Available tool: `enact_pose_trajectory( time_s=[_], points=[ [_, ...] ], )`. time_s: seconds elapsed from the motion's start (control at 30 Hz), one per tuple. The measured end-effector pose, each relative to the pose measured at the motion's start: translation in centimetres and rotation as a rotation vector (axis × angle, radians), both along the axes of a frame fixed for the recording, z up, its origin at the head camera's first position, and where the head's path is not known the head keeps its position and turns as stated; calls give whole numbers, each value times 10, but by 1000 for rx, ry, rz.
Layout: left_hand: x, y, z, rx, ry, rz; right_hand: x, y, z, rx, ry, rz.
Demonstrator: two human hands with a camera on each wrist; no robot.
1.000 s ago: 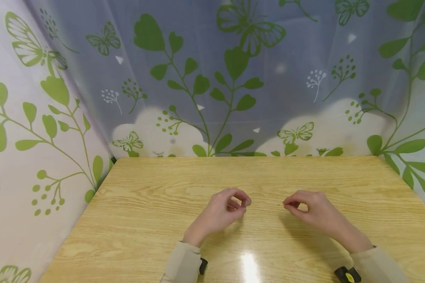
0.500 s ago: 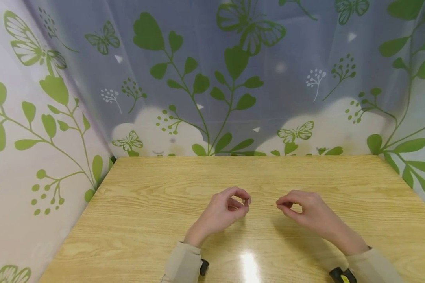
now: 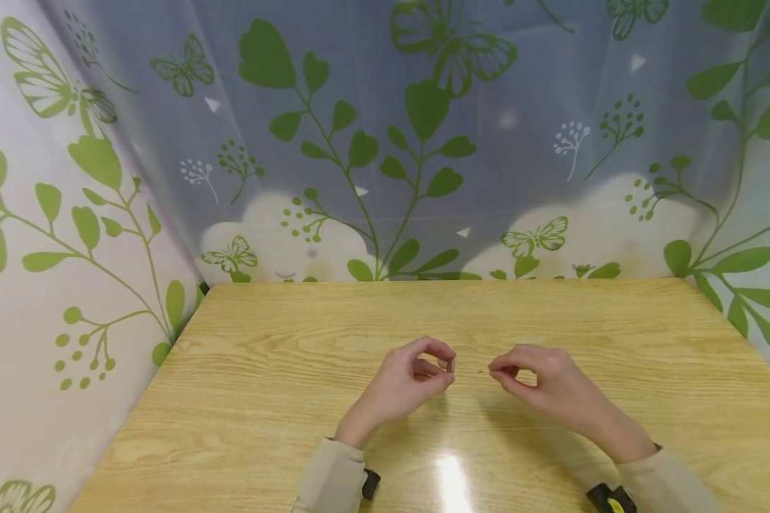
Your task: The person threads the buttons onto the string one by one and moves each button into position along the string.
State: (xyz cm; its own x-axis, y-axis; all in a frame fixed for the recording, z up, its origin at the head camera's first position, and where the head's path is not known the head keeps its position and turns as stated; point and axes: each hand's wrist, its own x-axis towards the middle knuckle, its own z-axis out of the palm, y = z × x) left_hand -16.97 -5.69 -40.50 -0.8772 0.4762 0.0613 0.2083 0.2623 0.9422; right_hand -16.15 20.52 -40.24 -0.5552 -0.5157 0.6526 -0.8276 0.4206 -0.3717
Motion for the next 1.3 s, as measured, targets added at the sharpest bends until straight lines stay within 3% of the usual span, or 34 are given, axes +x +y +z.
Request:
enact_pose_trajectory(
  time_s=[0.37,1.3],
  points=[
    [1,2,3,93,-53,-31,0,-7,1,-49,4,37],
    [7,8,8,125,-107,-37,1,-20,0,-56,32,37]
  ],
)
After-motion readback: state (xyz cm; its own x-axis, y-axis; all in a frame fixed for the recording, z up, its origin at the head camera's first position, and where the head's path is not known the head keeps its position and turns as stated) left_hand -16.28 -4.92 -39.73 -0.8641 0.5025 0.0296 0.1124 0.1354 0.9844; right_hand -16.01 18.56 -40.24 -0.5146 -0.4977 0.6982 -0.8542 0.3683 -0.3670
